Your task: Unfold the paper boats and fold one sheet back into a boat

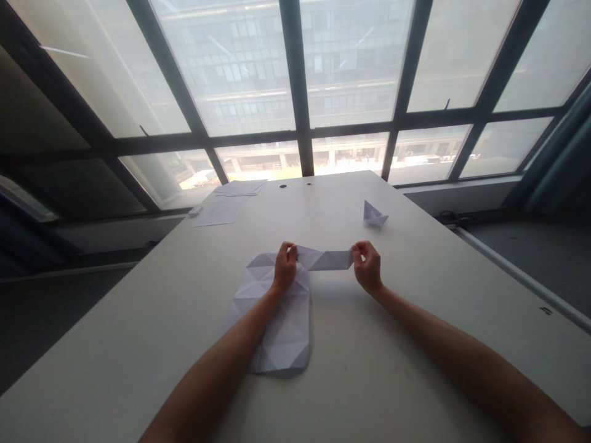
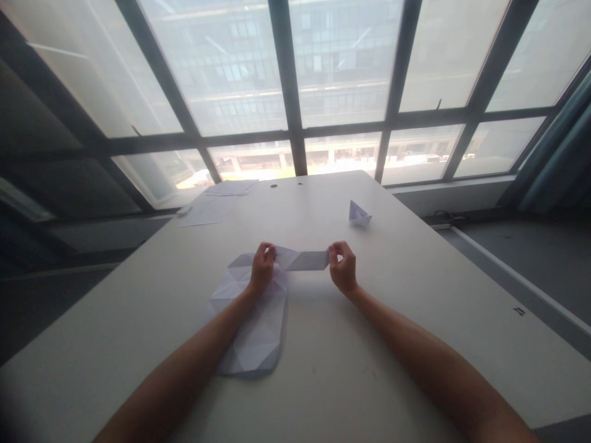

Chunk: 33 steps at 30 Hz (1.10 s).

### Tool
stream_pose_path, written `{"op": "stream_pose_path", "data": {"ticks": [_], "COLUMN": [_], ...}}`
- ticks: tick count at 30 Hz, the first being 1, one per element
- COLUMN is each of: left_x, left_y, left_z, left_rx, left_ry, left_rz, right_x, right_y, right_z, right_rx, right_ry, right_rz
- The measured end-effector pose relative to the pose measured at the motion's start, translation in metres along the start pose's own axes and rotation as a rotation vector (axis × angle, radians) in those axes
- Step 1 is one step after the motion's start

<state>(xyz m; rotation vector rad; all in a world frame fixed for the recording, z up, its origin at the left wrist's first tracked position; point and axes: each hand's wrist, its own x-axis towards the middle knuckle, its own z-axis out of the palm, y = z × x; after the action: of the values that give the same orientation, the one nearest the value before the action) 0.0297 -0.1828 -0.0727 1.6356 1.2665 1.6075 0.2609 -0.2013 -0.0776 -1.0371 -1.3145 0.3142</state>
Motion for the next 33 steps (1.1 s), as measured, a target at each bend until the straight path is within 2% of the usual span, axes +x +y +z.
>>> {"op": "stream_pose_path", "data": {"ticks": [5, 8, 13, 15, 18, 22, 25, 30, 33], "left_x": [-0.001, -0.002, -0.004, -0.004, -0.004, -0.004, -0.005, -0.008, -0.010], "left_y": [0.001, -0.001, -0.002, 0.000, 0.004, 0.010, 0.015, 0.019, 0.021], "left_z": [0.000, 0.000, 0.002, 0.002, 0.001, 0.000, 0.002, 0.006, 0.007], "left_rx": [0.043, 0.066, 0.022, 0.012, 0.146, 0.378, 0.438, 0.482, 0.512], "left_ry": [-0.009, -0.037, -0.197, -0.262, -0.319, -0.315, -0.327, -0.405, -0.417], "left_rz": [0.032, 0.044, 0.073, 0.138, 0.284, 0.442, 0.521, 0.602, 0.621], "right_x": [0.001, 0.002, 0.004, 0.005, 0.006, 0.008, 0.008, 0.005, 0.001], "right_y": [0.006, 0.008, 0.009, 0.008, 0.006, 0.001, -0.003, -0.005, -0.002], "right_z": [0.001, 0.000, -0.005, -0.007, -0.009, -0.010, -0.011, -0.010, -0.007], "right_rx": [0.020, -0.009, -0.034, -0.032, -0.026, -0.033, -0.045, -0.041, -0.026], "right_ry": [0.027, -0.020, -0.154, -0.210, -0.292, -0.387, -0.455, -0.488, -0.433], "right_rz": [0.028, -0.016, -0.151, -0.222, -0.315, -0.417, -0.473, -0.491, -0.438]}}
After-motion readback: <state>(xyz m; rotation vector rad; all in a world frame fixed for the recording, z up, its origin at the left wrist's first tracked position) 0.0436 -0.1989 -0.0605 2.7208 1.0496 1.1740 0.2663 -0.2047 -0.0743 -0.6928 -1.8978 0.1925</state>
